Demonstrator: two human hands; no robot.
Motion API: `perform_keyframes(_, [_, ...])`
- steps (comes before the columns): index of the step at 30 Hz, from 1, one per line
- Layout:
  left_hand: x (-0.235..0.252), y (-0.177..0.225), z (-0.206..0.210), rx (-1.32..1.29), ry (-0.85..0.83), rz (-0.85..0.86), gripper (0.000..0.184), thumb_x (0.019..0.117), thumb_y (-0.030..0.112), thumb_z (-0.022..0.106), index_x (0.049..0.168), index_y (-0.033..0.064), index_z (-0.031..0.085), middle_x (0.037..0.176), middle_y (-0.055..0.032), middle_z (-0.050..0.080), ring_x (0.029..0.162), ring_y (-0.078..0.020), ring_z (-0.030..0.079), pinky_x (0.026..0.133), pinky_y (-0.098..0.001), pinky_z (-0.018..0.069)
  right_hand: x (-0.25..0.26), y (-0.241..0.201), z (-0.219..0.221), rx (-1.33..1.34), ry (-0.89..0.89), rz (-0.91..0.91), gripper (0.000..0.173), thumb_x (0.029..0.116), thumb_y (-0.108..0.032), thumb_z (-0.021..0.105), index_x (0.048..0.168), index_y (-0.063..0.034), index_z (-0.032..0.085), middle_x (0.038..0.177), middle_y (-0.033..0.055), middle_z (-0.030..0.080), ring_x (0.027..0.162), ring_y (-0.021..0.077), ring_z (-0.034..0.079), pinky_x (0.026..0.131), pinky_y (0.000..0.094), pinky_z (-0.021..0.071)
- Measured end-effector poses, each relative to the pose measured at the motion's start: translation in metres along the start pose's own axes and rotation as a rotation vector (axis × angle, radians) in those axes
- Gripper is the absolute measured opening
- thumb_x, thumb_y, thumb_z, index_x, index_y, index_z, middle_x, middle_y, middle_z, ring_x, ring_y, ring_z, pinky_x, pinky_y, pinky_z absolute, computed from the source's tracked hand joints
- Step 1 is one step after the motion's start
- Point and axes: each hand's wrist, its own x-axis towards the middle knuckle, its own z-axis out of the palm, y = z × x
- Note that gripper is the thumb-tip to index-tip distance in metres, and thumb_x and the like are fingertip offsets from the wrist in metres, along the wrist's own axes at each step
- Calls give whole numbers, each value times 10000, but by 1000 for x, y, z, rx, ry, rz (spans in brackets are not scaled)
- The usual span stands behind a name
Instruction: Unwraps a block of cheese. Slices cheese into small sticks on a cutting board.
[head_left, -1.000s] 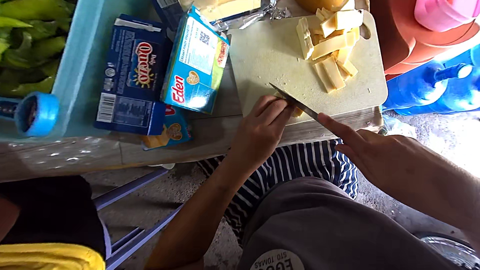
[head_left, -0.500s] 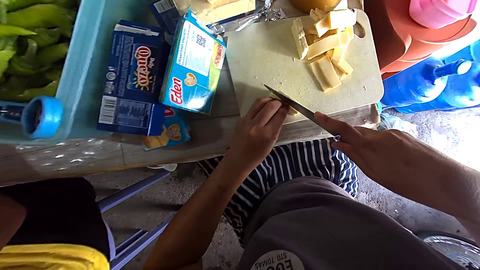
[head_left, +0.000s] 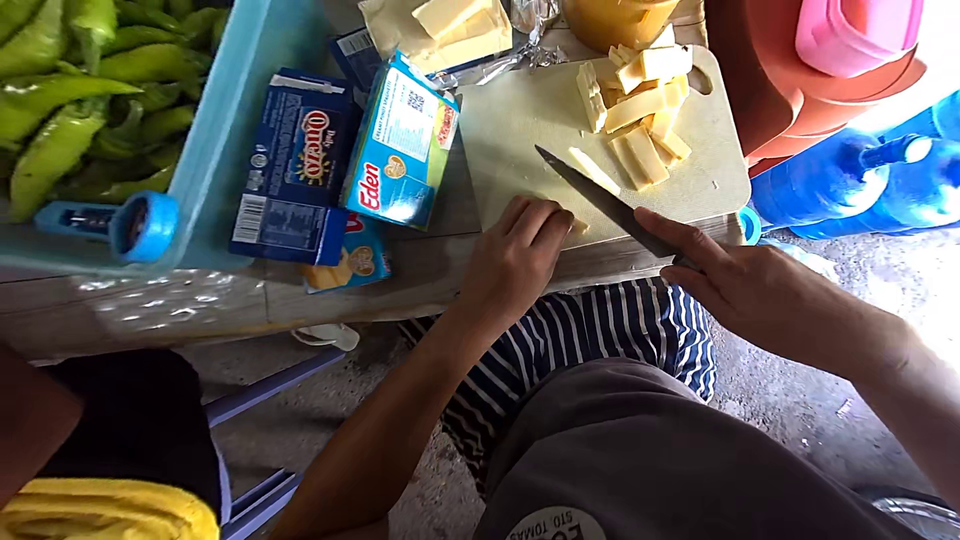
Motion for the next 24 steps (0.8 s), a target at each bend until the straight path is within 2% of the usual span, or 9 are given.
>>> perform_keyframes(2, [5,-2,-5,57,-112,47,233,1003,53,589,1184,-8,723,1020,-195,685,976,-360,652,832,-405,533,-6,-1,-4,-129,89,-68,499,1072,-256,432,1566,-183,439,688,61,552,433,226,510,381,363,408])
perform_keyframes(3, [9,-3,-8,96,-163,78,250,998,50,589,1206,5,720,1044,-193,675,995,-374,633,846,-436,511,-8,-2,-7,-174,105,-74,499,1068,-229,447,1567,-200,441,720,88,560,429,248,513,373,380,407])
perform_keyframes(8, [28,-4,-18,213,-294,214,163,1021,65,555,1041,12,708,1182,-171,666,1166,-357,605,1022,-485,423,-16,0,-22,-230,224,-131,493,1051,-187,464,1544,-181,478,730,100,566,432,249,508,363,373,378])
perform_keyframes(12, [51,-13,-3,155,-227,281,183,1033,90,547,1044,-1,705,1225,-195,667,1205,-371,600,1052,-465,432,-18,5,-26,-214,271,-142,479,1063,-210,463,1532,-116,480,761,114,594,440,253,530,370,379,401])
perform_keyframes(13, [58,-15,1,132,-245,274,184,1025,104,567,1087,-5,701,1254,-208,657,1228,-387,592,1067,-468,433,-19,5,-26,-211,276,-128,489,1060,-214,461,1539,-114,469,764,116,599,440,255,534,372,383,405])
perform_keyframes(15, [70,-17,4,92,-374,221,297,1016,102,565,1271,-30,641,1335,-222,634,1312,-407,553,1131,-488,389,-22,5,-26,-200,288,-100,493,1063,-225,458,1544,-113,456,784,123,617,454,264,553,376,394,412])
perform_keyframes(16, [75,-17,4,64,-423,187,340,1002,94,568,1308,-47,609,1300,-232,653,1307,-417,559,1143,-502,372,-24,5,-25,-196,294,-90,492,1065,-231,458,1543,-113,456,793,125,627,463,270,563,378,398,419])
perform_keyframes(19, [88,-10,-2,39,-545,93,422,948,92,624,1327,-83,566,1193,-278,665,1239,-452,587,1124,-546,365,-28,7,-26,-190,307,-74,503,1058,-220,463,1547,-102,446,786,124,634,469,272,569,382,395,423])
perform_keyframes(24, [104,2,-15,10,-777,-106,305,960,78,650,1219,-83,641,1236,-282,592,1202,-442,563,1029,-516,448,-32,10,-25,-148,319,-64,518,1048,-211,466,1551,-92,434,754,117,638,459,251,555,384,376,413])
